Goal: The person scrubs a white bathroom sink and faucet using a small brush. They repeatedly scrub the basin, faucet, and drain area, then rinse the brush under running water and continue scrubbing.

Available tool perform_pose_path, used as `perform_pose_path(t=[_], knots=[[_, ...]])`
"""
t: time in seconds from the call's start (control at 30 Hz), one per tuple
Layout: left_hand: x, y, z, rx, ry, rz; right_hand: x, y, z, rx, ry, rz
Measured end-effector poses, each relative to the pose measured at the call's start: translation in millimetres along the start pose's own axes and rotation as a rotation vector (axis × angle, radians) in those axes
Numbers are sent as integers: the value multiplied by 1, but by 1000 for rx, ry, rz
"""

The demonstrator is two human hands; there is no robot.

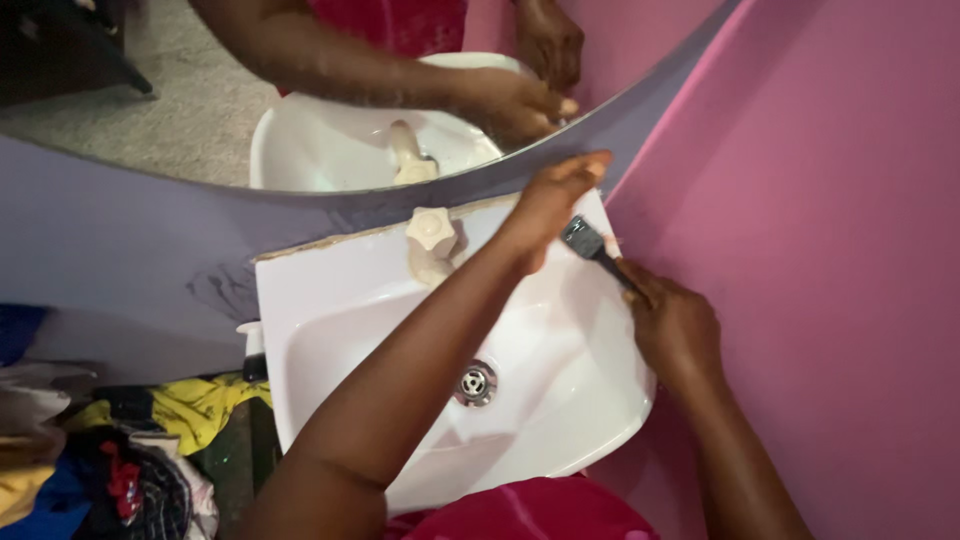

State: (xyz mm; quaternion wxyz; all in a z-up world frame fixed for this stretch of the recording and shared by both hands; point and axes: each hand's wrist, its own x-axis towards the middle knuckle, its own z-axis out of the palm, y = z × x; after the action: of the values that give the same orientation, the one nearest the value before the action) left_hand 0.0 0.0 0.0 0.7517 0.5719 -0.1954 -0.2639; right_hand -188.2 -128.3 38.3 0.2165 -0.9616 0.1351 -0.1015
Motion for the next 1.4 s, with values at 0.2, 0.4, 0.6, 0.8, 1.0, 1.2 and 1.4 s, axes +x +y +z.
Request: perform_pose_path(t=[0.2, 0.4, 0.6, 0.8, 1.0, 1.2, 1.4], knots=[[-91, 60, -10, -9, 115, -68, 29, -11, -7, 32, -36, 100], [-194, 84, -54, -38, 35, -93, 54, -43, 31, 102, -272, 78], [-235, 46, -96, -404, 411, -50, 43, -76, 72, 286, -237, -239], [-234, -18, -97, -704, 590, -141, 59, -33, 29, 291, -221, 53], [-210, -61, -65, -911, 611, -264, 10, -47, 47, 280, -345, -75], [-211, -61, -60, -918, 567, -308, 23, -15, 16, 297, -196, 169], [-204, -58, -52, -913, 526, -314, 4, -45, 44, 257, -307, 23]])
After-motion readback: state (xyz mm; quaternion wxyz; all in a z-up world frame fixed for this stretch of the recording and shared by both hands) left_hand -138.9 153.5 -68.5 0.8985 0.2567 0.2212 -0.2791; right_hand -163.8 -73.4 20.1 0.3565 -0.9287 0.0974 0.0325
